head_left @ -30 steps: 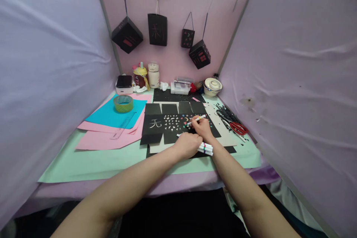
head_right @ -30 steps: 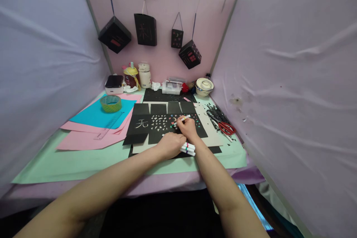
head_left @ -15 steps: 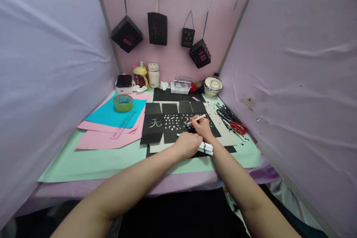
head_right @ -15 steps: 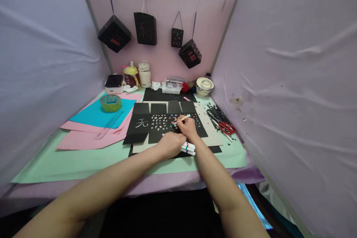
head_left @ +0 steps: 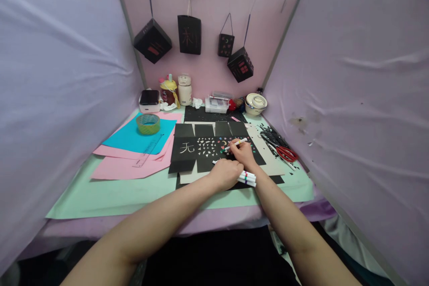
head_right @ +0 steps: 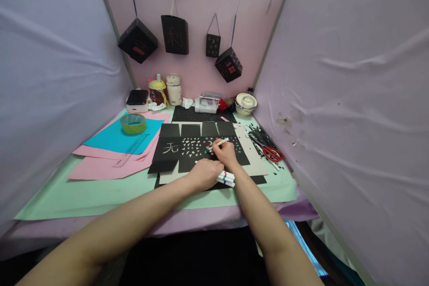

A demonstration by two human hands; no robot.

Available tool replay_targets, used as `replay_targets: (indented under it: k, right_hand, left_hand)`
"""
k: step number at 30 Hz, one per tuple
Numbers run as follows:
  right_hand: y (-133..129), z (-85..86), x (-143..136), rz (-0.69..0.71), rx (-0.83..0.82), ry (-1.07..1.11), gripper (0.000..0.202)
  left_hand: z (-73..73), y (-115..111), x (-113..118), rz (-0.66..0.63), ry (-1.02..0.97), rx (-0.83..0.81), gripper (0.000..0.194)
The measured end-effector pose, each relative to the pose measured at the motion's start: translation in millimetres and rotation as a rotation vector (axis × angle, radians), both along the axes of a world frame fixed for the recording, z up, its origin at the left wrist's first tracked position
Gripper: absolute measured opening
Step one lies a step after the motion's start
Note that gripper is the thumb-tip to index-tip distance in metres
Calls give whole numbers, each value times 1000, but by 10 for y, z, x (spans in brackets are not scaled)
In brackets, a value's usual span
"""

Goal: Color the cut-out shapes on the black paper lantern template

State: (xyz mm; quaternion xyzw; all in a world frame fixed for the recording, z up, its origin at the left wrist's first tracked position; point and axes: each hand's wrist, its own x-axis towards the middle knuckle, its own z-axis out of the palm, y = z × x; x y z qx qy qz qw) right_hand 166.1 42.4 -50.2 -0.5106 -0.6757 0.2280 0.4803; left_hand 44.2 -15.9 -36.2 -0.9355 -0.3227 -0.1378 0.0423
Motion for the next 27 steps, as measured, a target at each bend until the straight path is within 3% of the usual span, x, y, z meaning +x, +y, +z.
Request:
replay_targets:
  k: [27]
  right_hand:
    - [-12,16,-6,2,-4,-16,19]
  left_hand:
    - [9,-3,3,5,-3,-9,11]
